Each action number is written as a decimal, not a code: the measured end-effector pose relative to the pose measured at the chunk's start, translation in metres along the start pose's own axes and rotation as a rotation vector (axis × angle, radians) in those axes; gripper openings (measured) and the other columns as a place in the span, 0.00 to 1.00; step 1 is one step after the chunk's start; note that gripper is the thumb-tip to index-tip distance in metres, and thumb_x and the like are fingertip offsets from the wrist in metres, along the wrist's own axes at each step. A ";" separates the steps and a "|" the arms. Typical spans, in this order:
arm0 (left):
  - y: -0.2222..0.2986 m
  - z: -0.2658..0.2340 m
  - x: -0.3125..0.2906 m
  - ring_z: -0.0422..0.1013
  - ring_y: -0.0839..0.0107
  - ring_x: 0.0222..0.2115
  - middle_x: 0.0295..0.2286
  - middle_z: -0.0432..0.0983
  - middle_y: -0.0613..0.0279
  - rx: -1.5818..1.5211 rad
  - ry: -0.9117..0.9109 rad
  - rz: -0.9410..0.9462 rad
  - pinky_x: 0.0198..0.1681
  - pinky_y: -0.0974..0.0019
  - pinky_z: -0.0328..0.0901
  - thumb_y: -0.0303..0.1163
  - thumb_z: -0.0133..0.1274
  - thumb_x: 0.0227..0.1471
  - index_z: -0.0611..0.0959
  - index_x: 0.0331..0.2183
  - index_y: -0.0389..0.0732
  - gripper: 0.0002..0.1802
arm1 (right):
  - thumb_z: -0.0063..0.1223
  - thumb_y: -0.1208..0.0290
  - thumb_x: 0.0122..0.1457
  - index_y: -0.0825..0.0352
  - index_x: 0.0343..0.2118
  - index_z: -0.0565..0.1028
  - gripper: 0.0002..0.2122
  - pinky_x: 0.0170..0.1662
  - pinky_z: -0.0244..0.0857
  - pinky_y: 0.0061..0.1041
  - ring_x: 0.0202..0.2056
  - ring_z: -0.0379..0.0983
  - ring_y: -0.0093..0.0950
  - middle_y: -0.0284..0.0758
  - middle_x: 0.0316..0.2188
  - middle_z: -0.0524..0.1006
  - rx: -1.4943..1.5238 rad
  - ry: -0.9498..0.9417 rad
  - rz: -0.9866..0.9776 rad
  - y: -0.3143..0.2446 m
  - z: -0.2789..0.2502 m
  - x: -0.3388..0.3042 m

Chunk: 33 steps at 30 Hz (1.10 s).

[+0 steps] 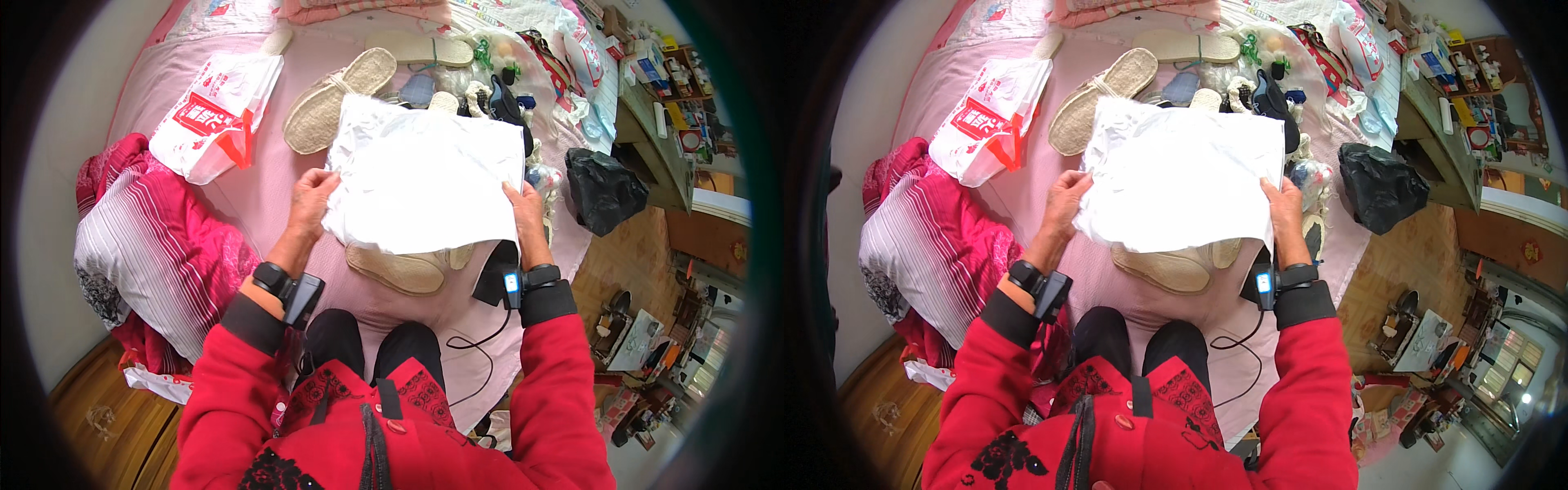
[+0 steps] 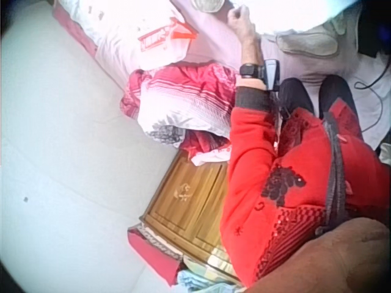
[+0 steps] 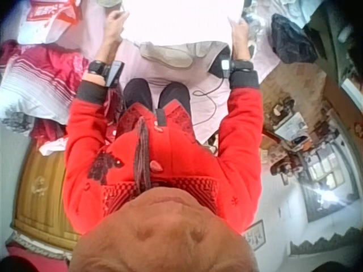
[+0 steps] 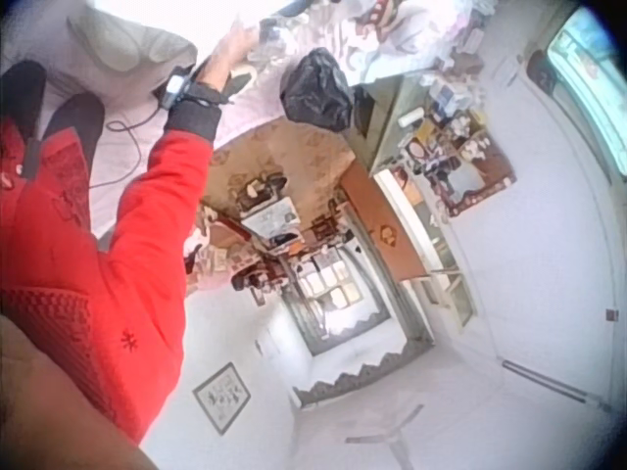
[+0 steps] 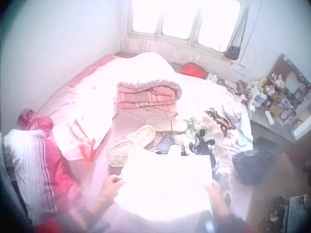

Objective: The person sits on a bed and handles multiple slipper components, including insoles, uppers, and plastic bags. They open a black bag, remove items, and repeatedly pick up, turn over, and place down slipper parts and packaging.

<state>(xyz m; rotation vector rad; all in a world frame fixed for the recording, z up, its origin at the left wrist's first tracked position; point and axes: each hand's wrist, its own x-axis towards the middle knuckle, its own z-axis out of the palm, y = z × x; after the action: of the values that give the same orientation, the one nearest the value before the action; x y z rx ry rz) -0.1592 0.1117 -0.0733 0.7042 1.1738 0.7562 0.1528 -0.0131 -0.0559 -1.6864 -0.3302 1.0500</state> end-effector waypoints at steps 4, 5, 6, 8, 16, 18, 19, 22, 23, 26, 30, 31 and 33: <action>-0.004 -0.019 0.010 0.65 0.82 0.21 0.21 0.70 0.68 0.012 0.034 0.004 0.24 0.79 0.61 0.26 0.51 0.46 0.74 0.24 0.37 0.03 | 0.48 0.75 0.51 0.73 0.32 0.71 0.08 0.30 0.61 0.14 0.25 0.67 0.16 0.32 0.27 0.73 0.024 -0.084 -0.042 0.010 -0.007 0.004; -0.005 -0.020 0.011 0.64 0.82 0.21 0.21 0.70 0.69 -0.006 0.052 -0.028 0.24 0.79 0.61 0.26 0.51 0.46 0.75 0.24 0.37 0.03 | 0.49 0.75 0.51 0.73 0.32 0.71 0.08 0.29 0.61 0.14 0.25 0.67 0.16 0.31 0.27 0.73 -0.017 -0.042 -0.042 0.012 -0.006 0.004; -0.006 -0.021 0.012 0.64 0.83 0.21 0.21 0.70 0.69 0.025 0.054 0.018 0.24 0.79 0.61 0.26 0.51 0.46 0.75 0.25 0.37 0.03 | 0.49 0.75 0.50 0.73 0.32 0.71 0.08 0.29 0.60 0.14 0.25 0.66 0.16 0.31 0.27 0.73 -0.032 -0.031 -0.046 0.014 -0.006 0.006; -0.006 -0.020 0.011 0.64 0.83 0.21 0.22 0.70 0.69 0.057 0.067 0.040 0.24 0.79 0.61 0.27 0.50 0.46 0.75 0.26 0.36 0.04 | 0.50 0.74 0.49 0.73 0.31 0.72 0.08 0.28 0.59 0.14 0.24 0.65 0.15 0.29 0.25 0.73 -0.158 -0.018 -0.067 0.017 -0.008 0.009; 0.002 -0.025 0.012 0.65 0.85 0.21 0.22 0.71 0.71 0.033 0.137 0.050 0.24 0.81 0.60 0.29 0.50 0.48 0.77 0.29 0.37 0.06 | 0.51 0.75 0.49 0.70 0.28 0.71 0.05 0.26 0.58 0.11 0.22 0.64 0.13 0.26 0.21 0.70 -0.141 -0.086 -0.006 0.016 -0.012 0.008; 0.004 -0.031 0.014 0.65 0.85 0.21 0.22 0.71 0.71 0.068 0.153 0.066 0.24 0.81 0.60 0.30 0.50 0.48 0.77 0.30 0.37 0.07 | 0.50 0.76 0.49 0.70 0.31 0.70 0.06 0.27 0.59 0.12 0.22 0.65 0.14 0.27 0.22 0.71 -0.075 -0.165 0.090 0.012 -0.010 0.005; 0.005 -0.034 0.015 0.64 0.85 0.22 0.23 0.71 0.71 0.084 0.156 0.068 0.25 0.81 0.60 0.31 0.50 0.48 0.77 0.30 0.37 0.08 | 0.50 0.76 0.49 0.70 0.32 0.69 0.07 0.28 0.60 0.13 0.22 0.66 0.15 0.28 0.22 0.72 -0.017 -0.190 0.183 0.010 -0.010 0.003; 0.007 -0.046 0.018 0.63 0.85 0.22 0.23 0.71 0.70 0.109 0.168 0.067 0.25 0.80 0.59 0.32 0.49 0.49 0.77 0.30 0.35 0.09 | 0.50 0.78 0.48 0.68 0.37 0.69 0.11 0.31 0.63 0.15 0.26 0.68 0.17 0.29 0.27 0.73 -0.011 -0.308 0.219 0.004 -0.007 -0.003; 0.007 -0.050 0.020 0.64 0.85 0.22 0.23 0.71 0.70 0.104 0.168 0.059 0.25 0.80 0.59 0.32 0.49 0.49 0.77 0.30 0.35 0.09 | 0.50 0.79 0.48 0.68 0.38 0.69 0.12 0.32 0.63 0.16 0.28 0.69 0.18 0.30 0.28 0.73 0.026 -0.373 0.219 0.001 -0.009 -0.006; 0.005 -0.058 0.025 0.64 0.84 0.20 0.22 0.71 0.70 0.093 0.167 0.043 0.24 0.80 0.59 0.32 0.48 0.49 0.77 0.30 0.35 0.10 | 0.51 0.79 0.47 0.68 0.38 0.69 0.13 0.30 0.62 0.14 0.27 0.68 0.16 0.29 0.28 0.73 0.009 -0.401 0.256 -0.003 -0.003 -0.008; 0.004 -0.076 0.031 0.65 0.82 0.23 0.24 0.71 0.68 0.168 0.177 0.037 0.26 0.79 0.60 0.33 0.48 0.49 0.76 0.32 0.35 0.11 | 0.53 0.78 0.46 0.68 0.36 0.69 0.12 0.25 0.63 0.14 0.24 0.68 0.16 0.28 0.25 0.73 -0.032 -0.415 0.238 -0.010 0.006 -0.011; 0.005 -0.081 0.032 0.66 0.81 0.25 0.26 0.71 0.66 0.203 0.173 0.031 0.28 0.78 0.61 0.33 0.48 0.48 0.75 0.33 0.35 0.12 | 0.53 0.78 0.46 0.68 0.36 0.69 0.12 0.25 0.64 0.14 0.24 0.69 0.16 0.28 0.25 0.73 -0.080 -0.344 0.245 -0.010 0.010 -0.012; 0.008 -0.087 0.033 0.65 0.79 0.30 0.30 0.70 0.63 0.364 0.307 0.172 0.32 0.76 0.61 0.33 0.50 0.47 0.74 0.37 0.36 0.14 | 0.54 0.78 0.45 0.68 0.36 0.69 0.13 0.25 0.64 0.15 0.24 0.69 0.16 0.28 0.25 0.73 -0.085 -0.270 0.233 -0.011 0.020 -0.013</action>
<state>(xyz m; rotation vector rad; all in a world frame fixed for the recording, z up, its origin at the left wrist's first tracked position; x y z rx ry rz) -0.2374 0.1509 -0.1056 1.0272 1.5677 0.8225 0.1327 -0.0052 -0.0412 -1.6880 -0.3614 1.4610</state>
